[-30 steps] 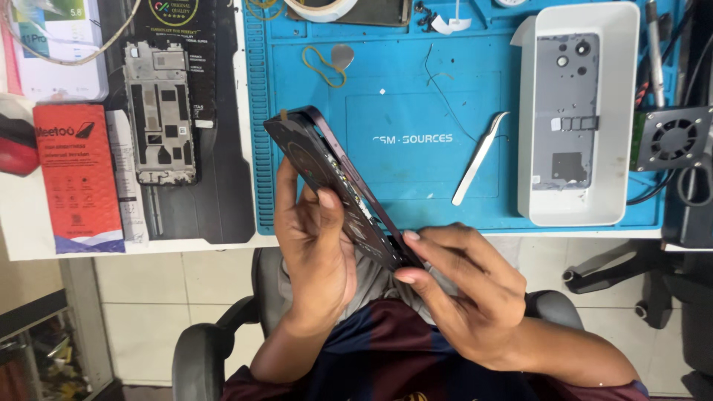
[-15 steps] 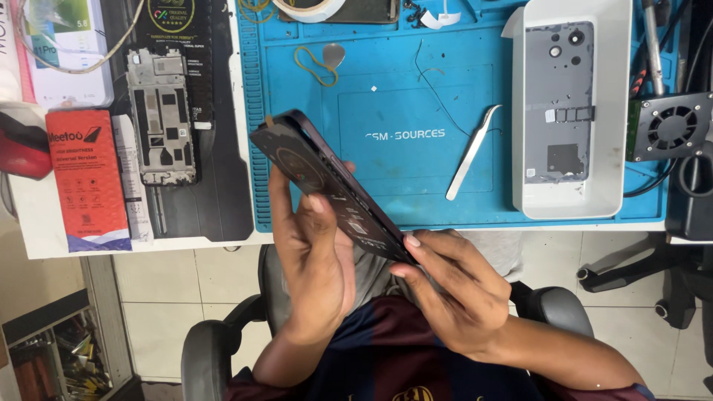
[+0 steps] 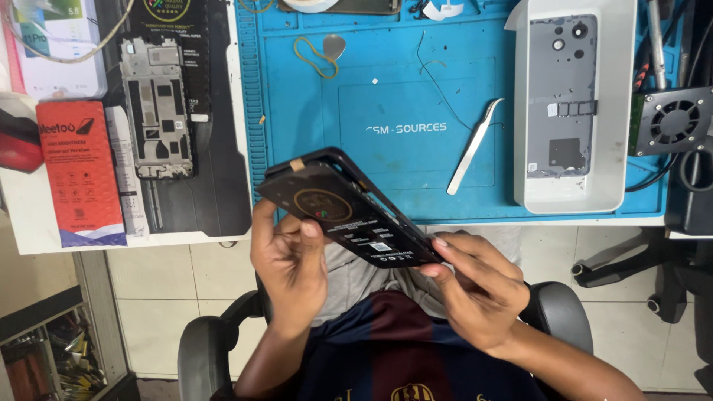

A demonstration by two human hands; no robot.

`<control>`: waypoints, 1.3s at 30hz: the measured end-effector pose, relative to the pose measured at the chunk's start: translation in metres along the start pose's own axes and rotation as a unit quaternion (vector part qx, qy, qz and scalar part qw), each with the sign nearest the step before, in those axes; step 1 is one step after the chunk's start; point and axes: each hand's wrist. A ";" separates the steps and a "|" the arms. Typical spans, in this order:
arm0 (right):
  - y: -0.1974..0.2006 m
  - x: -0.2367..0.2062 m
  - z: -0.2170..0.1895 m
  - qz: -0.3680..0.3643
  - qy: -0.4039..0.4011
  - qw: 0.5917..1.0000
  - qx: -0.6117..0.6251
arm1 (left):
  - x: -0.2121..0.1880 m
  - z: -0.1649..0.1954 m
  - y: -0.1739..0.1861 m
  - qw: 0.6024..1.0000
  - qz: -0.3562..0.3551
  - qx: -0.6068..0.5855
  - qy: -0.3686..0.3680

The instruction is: The person opens the back cover of a smartphone at a repair bench, works on the internal battery and components with their hands, then aligns the back cover and presses along its edges to snap it closed, repeatedly checking the fit.

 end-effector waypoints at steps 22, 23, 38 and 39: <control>0.028 -0.015 0.056 -0.233 -0.308 0.910 0.151 | -0.014 -0.023 0.102 0.967 -0.213 -0.078 0.114; 0.030 -0.017 0.056 -0.233 -0.316 0.908 0.146 | -0.014 -0.020 0.104 0.957 -0.210 -0.096 0.177; 0.047 -0.025 0.069 -0.135 -0.332 0.933 0.025 | -0.020 -0.037 0.117 0.917 -0.350 0.067 0.180; 0.046 -0.024 0.070 -0.139 -0.303 0.943 0.020 | -0.020 -0.040 0.118 0.913 -0.355 0.085 0.181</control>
Point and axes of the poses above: each hand's wrist, its own x-axis towards the middle knuckle, its own y-axis out of the back of the hand, z = x × y, and after that the axes turned 15 degrees about -y, right-handed
